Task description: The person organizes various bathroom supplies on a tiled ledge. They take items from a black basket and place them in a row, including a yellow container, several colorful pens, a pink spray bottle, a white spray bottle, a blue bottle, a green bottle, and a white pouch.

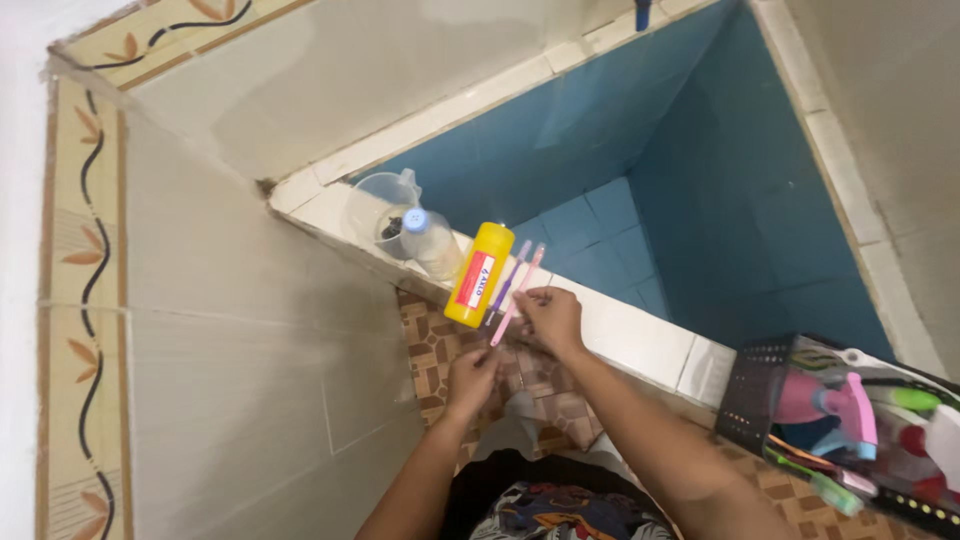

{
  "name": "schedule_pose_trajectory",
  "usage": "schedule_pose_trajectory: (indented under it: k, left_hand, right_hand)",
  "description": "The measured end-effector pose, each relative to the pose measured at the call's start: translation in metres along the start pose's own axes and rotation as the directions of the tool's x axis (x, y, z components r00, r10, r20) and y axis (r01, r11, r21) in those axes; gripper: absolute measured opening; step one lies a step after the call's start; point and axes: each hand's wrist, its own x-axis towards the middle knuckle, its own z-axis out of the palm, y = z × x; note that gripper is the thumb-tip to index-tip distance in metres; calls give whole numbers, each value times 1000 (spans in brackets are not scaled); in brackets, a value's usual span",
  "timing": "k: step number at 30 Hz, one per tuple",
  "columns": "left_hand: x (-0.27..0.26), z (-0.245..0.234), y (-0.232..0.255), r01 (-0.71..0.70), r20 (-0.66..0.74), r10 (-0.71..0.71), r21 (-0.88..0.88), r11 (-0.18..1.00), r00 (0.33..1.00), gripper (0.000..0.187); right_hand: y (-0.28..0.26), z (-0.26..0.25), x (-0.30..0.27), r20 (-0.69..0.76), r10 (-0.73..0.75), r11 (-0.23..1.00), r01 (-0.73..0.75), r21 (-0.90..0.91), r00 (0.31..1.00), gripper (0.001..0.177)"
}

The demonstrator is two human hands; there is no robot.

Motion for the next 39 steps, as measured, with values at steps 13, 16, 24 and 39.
schedule_pose_trajectory:
  k: [13, 16, 24, 39]
  left_hand:
    - [-43, 46, -13, -254, 331, 176, 211, 944, 927, 27]
    - [-49, 72, 11, -252, 399, 178, 142, 957, 900, 23]
    - [-89, 145, 97, -461, 620, 187, 317, 829, 762, 27]
    - [-167, 253, 142, -735, 788, 435, 32, 678, 436, 33]
  right_hand:
    - [76, -80, -110, 50, -177, 983, 179, -38, 983, 25]
    - [71, -113, -146, 59, -94, 995, 96, -22, 994, 24]
    - [43, -185, -220, -192, -577, 805, 515, -295, 794, 20]
    - [57, -284, -276, -673, -469, 873, 184, -452, 572, 49]
